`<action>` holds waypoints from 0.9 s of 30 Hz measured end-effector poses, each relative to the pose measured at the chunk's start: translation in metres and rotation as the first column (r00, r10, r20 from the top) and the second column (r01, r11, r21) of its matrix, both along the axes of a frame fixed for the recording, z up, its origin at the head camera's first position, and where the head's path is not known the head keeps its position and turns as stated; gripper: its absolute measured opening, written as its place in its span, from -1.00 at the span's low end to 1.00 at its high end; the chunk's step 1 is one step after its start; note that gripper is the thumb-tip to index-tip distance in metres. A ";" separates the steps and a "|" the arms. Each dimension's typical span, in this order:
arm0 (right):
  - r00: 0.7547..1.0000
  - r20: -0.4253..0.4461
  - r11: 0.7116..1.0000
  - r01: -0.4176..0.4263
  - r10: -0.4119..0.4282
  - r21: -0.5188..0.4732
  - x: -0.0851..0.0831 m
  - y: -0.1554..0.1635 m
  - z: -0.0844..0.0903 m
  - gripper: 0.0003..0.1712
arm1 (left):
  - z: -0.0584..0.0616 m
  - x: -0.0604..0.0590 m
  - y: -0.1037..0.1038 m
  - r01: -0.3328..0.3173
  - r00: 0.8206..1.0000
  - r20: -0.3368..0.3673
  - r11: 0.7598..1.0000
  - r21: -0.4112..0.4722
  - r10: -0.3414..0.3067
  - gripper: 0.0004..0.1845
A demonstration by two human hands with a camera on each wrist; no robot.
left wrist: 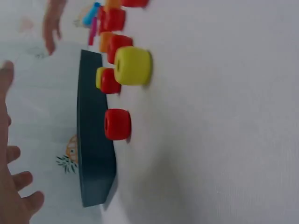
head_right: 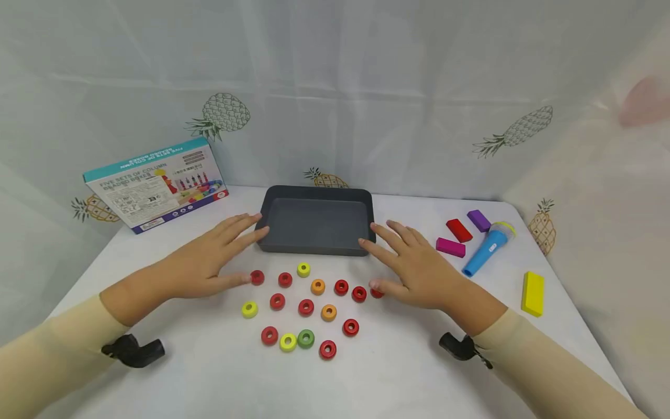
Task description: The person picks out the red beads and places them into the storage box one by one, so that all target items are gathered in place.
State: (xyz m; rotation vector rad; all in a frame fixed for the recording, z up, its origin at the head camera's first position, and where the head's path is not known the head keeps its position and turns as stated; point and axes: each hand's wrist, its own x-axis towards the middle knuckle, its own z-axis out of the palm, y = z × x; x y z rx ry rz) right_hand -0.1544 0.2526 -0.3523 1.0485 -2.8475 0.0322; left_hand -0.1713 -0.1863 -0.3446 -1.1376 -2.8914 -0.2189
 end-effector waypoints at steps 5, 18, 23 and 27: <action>0.952 0.289 0.955 0.177 -0.104 -0.238 0.008 0.001 0.002 -0.23 | -0.009 -0.027 -0.007 -0.268 0.902 0.424 0.879 0.395 0.084 -0.18; 0.859 0.505 0.884 0.294 -0.078 -0.364 0.021 0.005 -0.028 -0.32 | -0.033 -0.103 0.004 -0.644 0.626 0.769 0.641 0.418 0.127 -0.21; 0.864 0.488 0.893 0.314 -0.127 -0.324 0.024 0.001 -0.039 -0.35 | -0.038 -0.114 0.009 -0.643 0.612 0.785 0.638 0.424 0.095 -0.15; 0.871 0.466 0.885 0.334 -0.158 -0.323 0.024 -0.002 -0.041 -0.40 | -0.039 -0.117 0.011 -0.650 0.606 0.787 0.642 0.407 0.115 -0.16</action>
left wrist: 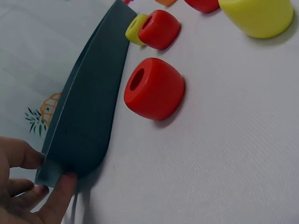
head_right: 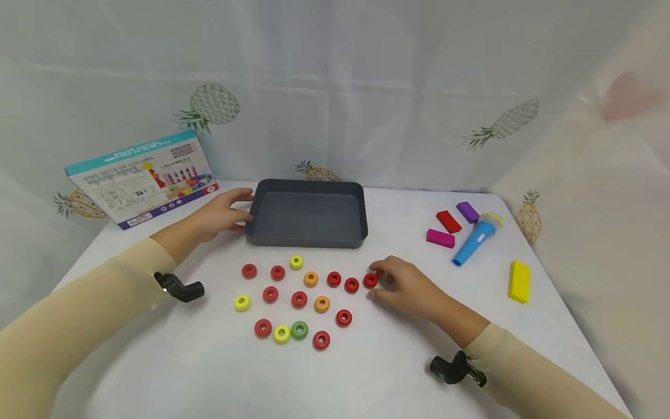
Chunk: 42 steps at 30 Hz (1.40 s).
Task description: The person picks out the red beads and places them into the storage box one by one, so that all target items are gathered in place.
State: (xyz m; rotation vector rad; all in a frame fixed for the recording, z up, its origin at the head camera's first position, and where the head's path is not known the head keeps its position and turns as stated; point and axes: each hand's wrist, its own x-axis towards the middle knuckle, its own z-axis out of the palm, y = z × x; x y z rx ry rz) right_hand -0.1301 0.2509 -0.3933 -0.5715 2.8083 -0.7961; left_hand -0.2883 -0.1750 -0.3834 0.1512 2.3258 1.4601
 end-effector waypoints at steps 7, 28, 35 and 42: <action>0.999 -0.011 0.999 0.033 -0.033 0.004 -0.001 -0.004 -0.005 -0.50 | 0.002 -0.001 0.002 0.018 1.000 0.014 0.999 -0.030 -0.018 -0.22; 0.984 -0.177 1.000 -0.001 0.003 0.013 -0.050 -0.027 0.064 -0.60 | 0.002 0.000 0.002 0.011 1.000 0.024 1.000 -0.023 -0.011 -0.20; 0.988 -0.151 0.999 -0.015 0.021 0.037 -0.092 -0.057 0.068 -0.59 | 0.002 -0.002 0.000 0.006 1.000 0.030 1.000 -0.022 -0.005 -0.20; 0.993 -0.112 0.998 -0.034 0.039 0.050 -0.129 -0.079 0.045 -0.61 | 0.003 0.000 0.001 0.025 0.999 0.032 1.000 0.001 -0.025 -0.17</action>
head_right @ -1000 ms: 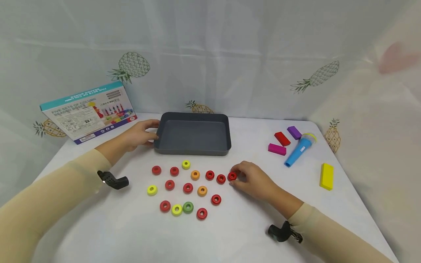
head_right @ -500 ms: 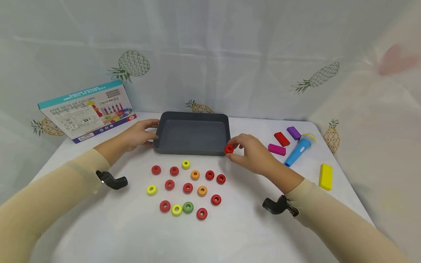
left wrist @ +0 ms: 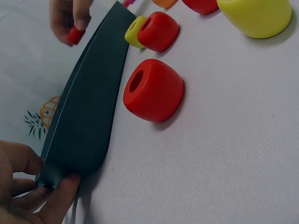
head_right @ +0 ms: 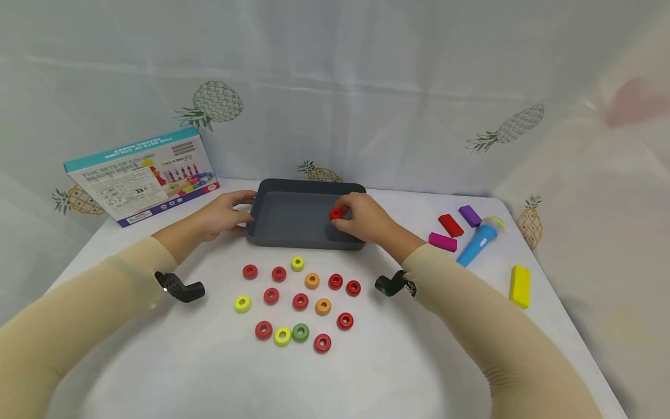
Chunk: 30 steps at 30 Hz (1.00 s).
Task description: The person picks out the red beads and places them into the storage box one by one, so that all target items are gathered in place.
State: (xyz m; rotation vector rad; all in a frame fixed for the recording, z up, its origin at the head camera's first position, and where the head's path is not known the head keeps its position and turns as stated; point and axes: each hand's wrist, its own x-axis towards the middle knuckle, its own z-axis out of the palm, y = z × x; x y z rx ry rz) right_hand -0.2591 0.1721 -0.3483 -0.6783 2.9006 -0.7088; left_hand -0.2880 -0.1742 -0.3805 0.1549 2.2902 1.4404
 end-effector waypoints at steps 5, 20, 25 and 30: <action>1.000 0.019 1.000 -0.018 0.017 0.020 -0.017 -0.012 -0.016 -0.64 | 0.001 0.000 0.000 0.007 1.000 0.003 1.000 0.014 -0.007 -0.16; 0.999 0.006 0.995 -0.044 0.043 0.091 -0.029 -0.017 -0.029 -0.53 | -0.003 -0.001 -0.001 0.013 1.000 -0.006 1.000 0.014 -0.013 -0.18; 0.999 0.028 0.999 -0.019 0.020 -0.050 -0.014 -0.005 -0.005 -0.42 | -0.001 -0.001 0.000 0.003 1.000 -0.018 1.000 0.002 -0.003 -0.19; 0.994 0.106 0.973 0.048 -0.024 -0.227 0.017 0.016 0.016 -0.44 | -0.001 -0.001 0.002 -0.007 1.000 -0.013 1.000 -0.008 0.007 -0.19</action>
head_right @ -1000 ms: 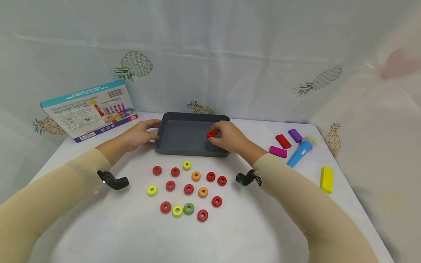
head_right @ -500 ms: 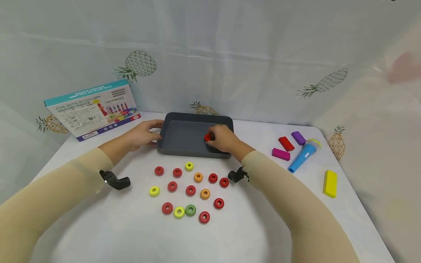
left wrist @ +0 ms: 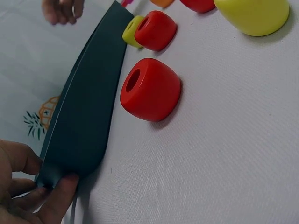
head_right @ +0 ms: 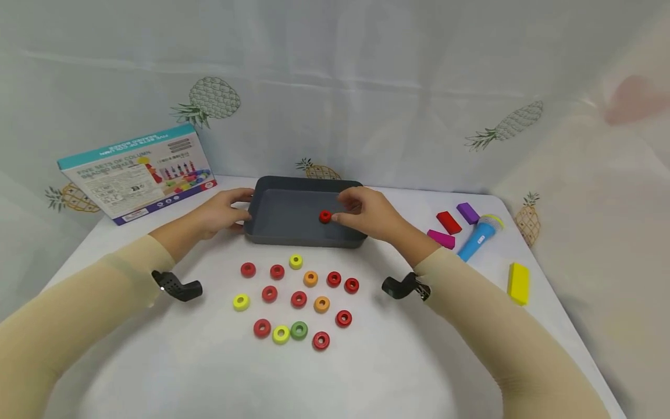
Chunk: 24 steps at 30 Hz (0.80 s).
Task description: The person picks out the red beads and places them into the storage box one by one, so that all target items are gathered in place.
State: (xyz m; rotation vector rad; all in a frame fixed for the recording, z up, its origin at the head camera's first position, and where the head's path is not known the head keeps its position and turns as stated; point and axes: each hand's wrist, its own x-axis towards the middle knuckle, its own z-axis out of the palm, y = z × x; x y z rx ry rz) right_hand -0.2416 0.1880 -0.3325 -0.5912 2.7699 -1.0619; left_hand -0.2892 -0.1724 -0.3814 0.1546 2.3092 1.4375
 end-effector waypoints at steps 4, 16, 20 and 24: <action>0.995 0.098 0.993 0.026 -0.014 -0.116 0.028 0.018 0.002 -0.47 | 0.001 0.001 -0.002 0.001 1.000 -0.005 1.000 -0.008 -0.001 -0.19; 0.978 0.207 0.982 0.043 -0.004 -0.184 0.096 0.045 -0.050 -0.48 | 0.001 0.001 0.001 0.004 1.000 0.004 1.000 -0.010 -0.004 -0.19; 0.984 0.175 0.984 0.018 0.013 -0.175 0.102 0.042 -0.060 -0.50 | 0.001 0.001 0.001 0.001 1.000 0.006 1.000 -0.012 -0.001 -0.20; 0.992 0.129 0.992 0.004 0.013 -0.128 0.103 0.039 -0.069 -0.53 | 0.002 0.000 0.002 -0.002 1.000 0.013 1.000 -0.006 0.002 -0.20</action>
